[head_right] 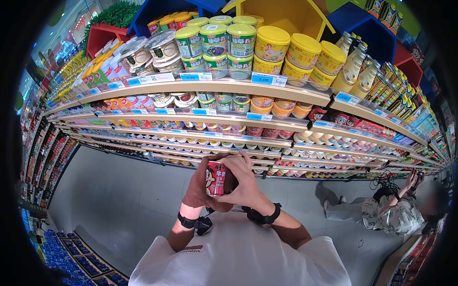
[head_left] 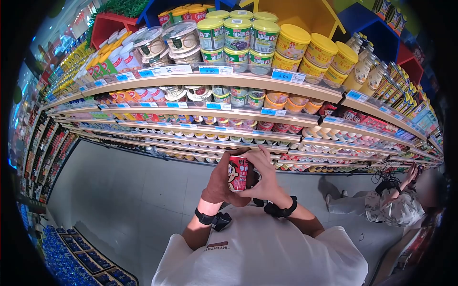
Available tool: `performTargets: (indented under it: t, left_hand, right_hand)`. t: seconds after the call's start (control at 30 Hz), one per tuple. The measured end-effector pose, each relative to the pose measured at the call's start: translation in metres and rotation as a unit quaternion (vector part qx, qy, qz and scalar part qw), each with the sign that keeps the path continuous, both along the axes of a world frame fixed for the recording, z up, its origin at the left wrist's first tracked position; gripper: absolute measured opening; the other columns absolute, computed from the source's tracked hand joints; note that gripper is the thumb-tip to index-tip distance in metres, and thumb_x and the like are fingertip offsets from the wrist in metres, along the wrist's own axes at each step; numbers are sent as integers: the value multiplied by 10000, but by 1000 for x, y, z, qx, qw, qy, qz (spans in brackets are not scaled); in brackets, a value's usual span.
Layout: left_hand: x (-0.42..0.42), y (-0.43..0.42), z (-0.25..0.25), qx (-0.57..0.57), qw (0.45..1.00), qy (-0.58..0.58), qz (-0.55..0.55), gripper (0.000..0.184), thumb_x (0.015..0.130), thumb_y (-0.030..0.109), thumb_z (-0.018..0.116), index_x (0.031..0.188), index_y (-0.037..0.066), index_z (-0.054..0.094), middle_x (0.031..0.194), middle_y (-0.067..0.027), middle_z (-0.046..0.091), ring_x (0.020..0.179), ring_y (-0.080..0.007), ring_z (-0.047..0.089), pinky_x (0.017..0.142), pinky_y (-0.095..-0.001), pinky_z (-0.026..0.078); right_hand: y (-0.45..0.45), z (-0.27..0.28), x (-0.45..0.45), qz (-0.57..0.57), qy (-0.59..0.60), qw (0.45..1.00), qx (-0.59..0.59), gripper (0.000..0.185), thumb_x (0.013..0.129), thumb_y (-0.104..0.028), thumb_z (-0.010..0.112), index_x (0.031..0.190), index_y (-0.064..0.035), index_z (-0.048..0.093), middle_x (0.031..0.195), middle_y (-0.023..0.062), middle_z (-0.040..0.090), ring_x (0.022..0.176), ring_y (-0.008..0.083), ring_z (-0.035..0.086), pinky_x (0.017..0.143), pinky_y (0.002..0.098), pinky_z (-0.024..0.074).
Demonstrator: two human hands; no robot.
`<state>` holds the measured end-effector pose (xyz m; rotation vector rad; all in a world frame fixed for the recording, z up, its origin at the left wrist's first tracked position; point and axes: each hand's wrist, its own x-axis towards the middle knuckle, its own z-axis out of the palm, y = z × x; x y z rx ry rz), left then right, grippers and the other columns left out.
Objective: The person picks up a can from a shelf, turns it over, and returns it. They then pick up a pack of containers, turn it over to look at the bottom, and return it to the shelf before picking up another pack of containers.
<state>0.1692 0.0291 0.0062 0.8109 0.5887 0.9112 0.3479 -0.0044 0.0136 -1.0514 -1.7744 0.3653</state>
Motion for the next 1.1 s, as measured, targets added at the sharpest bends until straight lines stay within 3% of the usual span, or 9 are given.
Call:
performTargets:
  t: [0.1, 0.2, 0.3, 0.37, 0.43, 0.5, 0.6, 0.8, 1.1]
  left_hand:
    - [-8, -8, 0, 157, 982, 101, 6, 990, 695, 113, 897, 1574, -12, 461, 1341, -93, 708, 1161, -216, 726, 1029, -331, 571]
    - [-12, -4, -1, 404, 890, 205, 48, 928, 698, 95, 865, 1544, 5, 495, 1306, -92, 705, 1145, -224, 722, 993, -332, 574]
    - [-11, -2, -15, 277, 946, 163, 39, 882, 688, 86, 858, 1503, 16, 529, 1213, -91, 702, 1102, -266, 706, 957, -342, 578]
    - [-14, -4, -18, 282, 926, 246, 49, 884, 715, 82, 846, 1531, -4, 516, 1229, -109, 699, 1123, -298, 691, 999, -373, 567]
    - [-13, -8, -9, 458, 739, 485, 95, 854, 761, 96, 815, 1548, -29, 508, 1282, -129, 685, 1157, -313, 668, 1052, -412, 549]
    - [9, -6, -27, 498, 476, 711, 143, 710, 772, 136, 770, 1435, -24, 571, 1220, -122, 656, 1086, -303, 625, 997, -418, 540]
    - [36, -7, -2, 443, -35, 881, 164, 181, 835, 278, 600, 956, 148, 634, 1020, -65, 649, 924, -196, 570, 569, -303, 317]
    - [27, -8, 11, 517, 257, 814, 65, 248, 832, 287, 655, 1012, 116, 654, 1167, -63, 641, 1021, -181, 529, 539, -297, 310]
    - [21, -19, 0, 606, 169, 759, 166, 634, 892, 273, 708, 1476, 28, 699, 1318, -73, 649, 1145, -183, 523, 547, -317, 345]
  right_hand:
    - [3, -13, -4, -10, 41, 999, 8, 1010, 564, -336, 1057, 1441, -38, 653, 1316, 158, 731, 1299, 386, 692, 1323, 649, 309]
    - [4, -18, -6, -22, 54, 998, 9, 1022, 584, -331, 1057, 1469, -48, 631, 1358, 157, 716, 1343, 394, 663, 1321, 649, 293]
    - [4, -17, -5, -27, 47, 998, -10, 1027, 598, -306, 1046, 1492, -58, 604, 1392, 156, 698, 1386, 389, 628, 1319, 654, 284]
    - [3, -13, -5, -35, 18, 999, -13, 1026, 601, -282, 1039, 1499, -67, 592, 1395, 157, 686, 1392, 393, 611, 1305, 651, 304]
    - [2, -1, -5, -49, -34, 998, -1, 1021, 597, -256, 1035, 1496, -80, 585, 1383, 159, 678, 1375, 406, 606, 1279, 644, 348]
    - [1, 5, -3, -66, -87, 994, -4, 1006, 591, -230, 1023, 1488, -81, 592, 1360, 157, 678, 1349, 408, 611, 1259, 633, 361]
    - [1, 13, 1, -84, -138, 987, -12, 976, 585, -196, 1004, 1465, -82, 598, 1342, 156, 673, 1324, 405, 615, 1248, 625, 370]
    - [6, 18, 3, -95, -109, 989, -19, 867, 591, -175, 985, 1373, -56, 629, 1276, 143, 685, 1311, 393, 612, 1246, 615, 371]
    - [11, 22, 12, -156, -94, 983, -25, 876, 601, -196, 1021, 1363, -29, 625, 1253, 143, 671, 1231, 397, 602, 1155, 574, 398]
